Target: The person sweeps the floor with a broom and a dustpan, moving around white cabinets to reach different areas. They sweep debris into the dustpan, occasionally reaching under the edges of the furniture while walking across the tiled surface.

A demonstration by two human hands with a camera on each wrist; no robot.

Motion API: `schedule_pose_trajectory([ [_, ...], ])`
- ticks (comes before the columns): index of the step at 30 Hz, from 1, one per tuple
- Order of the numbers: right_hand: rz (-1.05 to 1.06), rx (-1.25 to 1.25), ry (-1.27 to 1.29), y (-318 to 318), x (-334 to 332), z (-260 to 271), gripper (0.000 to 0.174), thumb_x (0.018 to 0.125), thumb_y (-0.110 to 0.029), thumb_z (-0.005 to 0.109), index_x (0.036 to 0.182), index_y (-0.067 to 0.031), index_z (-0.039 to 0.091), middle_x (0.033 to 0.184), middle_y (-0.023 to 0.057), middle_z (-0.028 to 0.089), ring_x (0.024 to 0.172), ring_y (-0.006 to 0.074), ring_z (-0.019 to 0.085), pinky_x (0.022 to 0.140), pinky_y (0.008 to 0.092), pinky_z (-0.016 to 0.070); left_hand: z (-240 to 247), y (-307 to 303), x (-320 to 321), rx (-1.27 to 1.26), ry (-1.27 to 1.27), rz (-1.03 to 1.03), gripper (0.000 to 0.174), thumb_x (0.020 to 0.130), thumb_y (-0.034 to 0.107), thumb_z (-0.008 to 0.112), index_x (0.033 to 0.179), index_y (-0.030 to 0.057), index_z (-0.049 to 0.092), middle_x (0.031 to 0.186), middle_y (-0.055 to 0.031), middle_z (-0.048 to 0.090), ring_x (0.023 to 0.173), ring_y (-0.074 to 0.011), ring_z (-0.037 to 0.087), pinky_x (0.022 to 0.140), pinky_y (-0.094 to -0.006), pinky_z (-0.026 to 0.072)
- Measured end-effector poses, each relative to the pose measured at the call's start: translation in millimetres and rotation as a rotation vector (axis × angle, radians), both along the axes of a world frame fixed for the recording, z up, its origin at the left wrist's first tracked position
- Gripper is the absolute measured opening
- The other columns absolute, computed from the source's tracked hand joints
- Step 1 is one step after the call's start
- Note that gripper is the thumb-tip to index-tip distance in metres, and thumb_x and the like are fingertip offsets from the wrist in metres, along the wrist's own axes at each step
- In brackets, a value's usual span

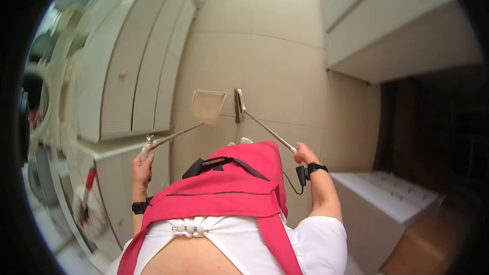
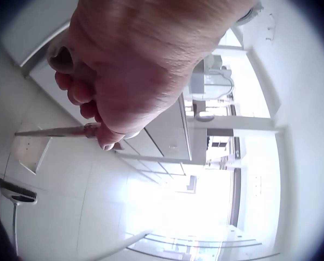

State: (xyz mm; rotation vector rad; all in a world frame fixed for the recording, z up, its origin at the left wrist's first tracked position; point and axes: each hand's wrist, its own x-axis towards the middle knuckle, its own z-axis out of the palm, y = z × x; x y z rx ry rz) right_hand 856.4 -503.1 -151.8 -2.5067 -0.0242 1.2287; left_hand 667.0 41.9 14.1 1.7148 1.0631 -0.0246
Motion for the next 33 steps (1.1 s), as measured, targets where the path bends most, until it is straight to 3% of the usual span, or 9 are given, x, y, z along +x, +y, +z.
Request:
schedule_pose_trajectory([
  [2, -0.07, -0.003, -0.008, -11, -54, 26, 0.025, 0.086, -0.022, 0.057, 0.085, 0.0023, 0.052, 0.085, 0.0274, 0.058, 0.083, 0.0429, 0.056, 0.069, 0.0451, 0.044, -10, 4, 35, 0.01, -0.019, -0.114, 0.015, 0.085, 0.019, 0.064, 0.088, 0.0068, 0.057, 0.053, 0.0059, 0.044, 0.037, -0.0029, 0.037, 0.033, -0.02, 0.0279],
  [3, -0.15, 0.014, -0.047, -22, -83, 33, 0.021, 0.086, -0.019, 0.054, 0.086, 0.0022, 0.053, 0.086, 0.0279, 0.057, 0.081, 0.0462, 0.053, 0.069, 0.0446, 0.0437, -16, 6, 51, -0.001, -0.032, -0.145, 0.015, 0.085, 0.019, 0.064, 0.088, 0.007, 0.057, 0.053, 0.0061, 0.044, 0.037, -0.0027, 0.037, 0.033, -0.0199, 0.0275],
  [5, -0.22, -0.092, -0.164, -45, -155, 42, 0.016, 0.082, -0.014, 0.058, 0.087, 0.0001, 0.052, 0.08, 0.0238, 0.058, 0.072, 0.0401, 0.057, 0.062, 0.045, 0.0449, -30, 9, 73, -0.033, -0.044, -0.197, 0.014, 0.086, 0.019, 0.064, 0.087, 0.0073, 0.057, 0.054, 0.0065, 0.044, 0.038, -0.0023, 0.037, 0.033, -0.0198, 0.0269],
  [8, -0.873, -0.155, 0.332, -27, -216, 93, 0.017, 0.076, -0.009, 0.062, 0.086, -0.0024, 0.049, 0.072, 0.0139, 0.056, 0.061, 0.0261, 0.058, 0.05, 0.039, 0.0453, -49, 6, 104, -0.124, -0.097, -0.264, 0.014, 0.088, 0.019, 0.062, 0.084, 0.0084, 0.054, 0.053, 0.0059, 0.042, 0.036, -0.0024, 0.034, 0.031, -0.0199, 0.0248],
  [11, -1.475, 0.569, 0.408, -16, -263, 89, 0.024, 0.071, -0.008, 0.066, 0.085, -0.0053, 0.046, 0.07, 0.0051, 0.051, 0.053, 0.0133, 0.053, 0.041, 0.03, 0.0422, -52, -10, 126, -0.17, -0.115, -0.298, 0.016, 0.088, 0.019, 0.061, 0.082, 0.0088, 0.051, 0.053, 0.0052, 0.041, 0.034, -0.003, 0.034, 0.029, -0.02, 0.0249],
  [15, -1.753, 0.479, 0.15, -37, -253, 71, 0.022, 0.064, -0.002, 0.061, 0.08, -0.0044, 0.046, 0.064, 0.0043, 0.049, 0.046, 0.0129, 0.048, 0.038, 0.0278, 0.039, -47, -56, 171, -0.181, -0.09, -0.357, 0.016, 0.088, 0.019, 0.061, 0.082, 0.0087, 0.051, 0.053, 0.0047, 0.04, 0.033, -0.0034, 0.033, 0.028, -0.0201, 0.0248],
  [20, -1.683, 0.167, -0.071, -132, -239, 8, 0.033, 0.056, 0.0, 0.062, 0.086, 0.0013, 0.047, 0.077, 0.0118, 0.053, 0.067, 0.0253, 0.055, 0.052, 0.0377, 0.0436, -28, -125, 206, -0.13, -0.033, -0.373, 0.017, 0.089, 0.023, 0.059, 0.084, 0.0111, 0.049, 0.054, 0.0051, 0.04, 0.033, -0.0038, 0.033, 0.028, -0.0207, 0.0253],
  [28, -1.661, -0.18, -0.256, -357, -109, -68, 0.043, 0.057, -0.001, 0.059, 0.099, 0.0016, 0.049, 0.094, 0.0194, 0.059, 0.091, 0.0332, 0.06, 0.068, 0.0422, 0.0499, -11, -264, 262, -0.053, 0.062, -0.315, 0.02, 0.09, 0.025, 0.058, 0.08, 0.0109, 0.048, 0.053, 0.0048, 0.04, 0.033, -0.0041, 0.033, 0.028, -0.0206, 0.0266],
  [33, -1.642, -0.253, -0.213, -488, -58, -104, 0.043, 0.067, -0.01, 0.059, 0.107, 0.0004, 0.047, 0.094, 0.0203, 0.062, 0.075, 0.0335, 0.065, 0.058, 0.0394, 0.0536, 1, -327, 305, -0.028, 0.102, -0.421, 0.019, 0.091, 0.023, 0.057, 0.08, 0.01, 0.048, 0.053, 0.0045, 0.039, 0.033, -0.0041, 0.034, 0.028, -0.0203, 0.0266],
])
